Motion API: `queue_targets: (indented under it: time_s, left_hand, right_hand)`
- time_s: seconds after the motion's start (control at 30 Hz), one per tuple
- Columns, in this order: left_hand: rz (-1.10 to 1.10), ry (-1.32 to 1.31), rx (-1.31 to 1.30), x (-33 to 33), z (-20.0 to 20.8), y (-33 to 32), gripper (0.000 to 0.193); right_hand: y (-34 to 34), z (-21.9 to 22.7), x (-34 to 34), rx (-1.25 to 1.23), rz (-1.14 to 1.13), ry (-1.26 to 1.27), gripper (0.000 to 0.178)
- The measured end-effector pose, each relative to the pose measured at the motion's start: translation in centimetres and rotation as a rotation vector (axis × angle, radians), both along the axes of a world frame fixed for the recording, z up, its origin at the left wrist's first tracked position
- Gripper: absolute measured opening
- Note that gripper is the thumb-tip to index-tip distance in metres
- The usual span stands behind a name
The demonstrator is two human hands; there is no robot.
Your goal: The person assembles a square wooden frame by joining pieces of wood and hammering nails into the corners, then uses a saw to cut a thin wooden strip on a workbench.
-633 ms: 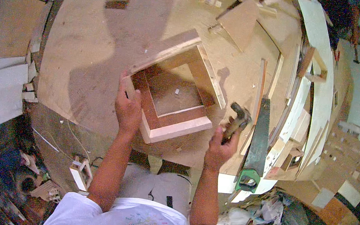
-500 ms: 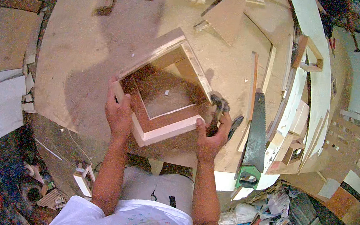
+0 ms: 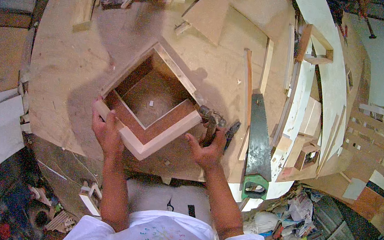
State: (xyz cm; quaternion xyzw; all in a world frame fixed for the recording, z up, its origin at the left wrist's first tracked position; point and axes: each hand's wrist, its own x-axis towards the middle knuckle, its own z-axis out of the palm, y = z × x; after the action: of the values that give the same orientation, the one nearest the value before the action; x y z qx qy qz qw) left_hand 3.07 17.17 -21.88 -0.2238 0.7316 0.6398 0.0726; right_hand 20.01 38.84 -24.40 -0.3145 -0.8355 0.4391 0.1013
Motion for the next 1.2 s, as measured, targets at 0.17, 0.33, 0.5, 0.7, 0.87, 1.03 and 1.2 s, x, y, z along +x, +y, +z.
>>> queue_targets:
  time_s: [0.17, 0.33, 0.5, 0.7, 0.87, 1.03, 1.2]
  left_hand:
    - [0.002, 0.033, -0.029, -0.4, -0.8, 0.6, 0.067]
    - [-0.067, -0.044, -0.076, -1.6, 1.4, 1.6, 0.068]
    - [-0.028, 0.299, 0.359, -3.9, -3.6, -1.3, 0.07]
    - [-0.306, 0.4, 0.567, -9.1, -6.2, -2.5, 0.092]
    - [-0.274, 0.439, 0.724, -9.5, -7.0, -1.5, 0.102]
    - [-0.129, 0.349, 0.811, -9.8, -7.0, -1.1, 0.098]
    - [-0.124, 0.344, 0.646, -10.0, -7.3, -1.4, 0.087]
  right_hand:
    - [2.2, 1.3, -4.5, -0.08, 0.135, 0.1, 0.089]
    - [4.4, 2.5, -6.7, -0.026, 0.39, 0.071, 0.105]
    - [5.0, 2.5, -6.2, -0.088, 0.31, -0.143, 0.095]
    - [4.7, 2.8, -6.7, -0.066, 0.293, -0.156, 0.095]
    - [5.1, -0.2, -4.5, -0.115, 0.254, -0.087, 0.096]
    - [6.0, -1.5, -4.0, -0.204, 0.21, -0.123, 0.093]
    - [6.1, 2.2, -6.9, 0.02, 0.405, -0.242, 0.075]
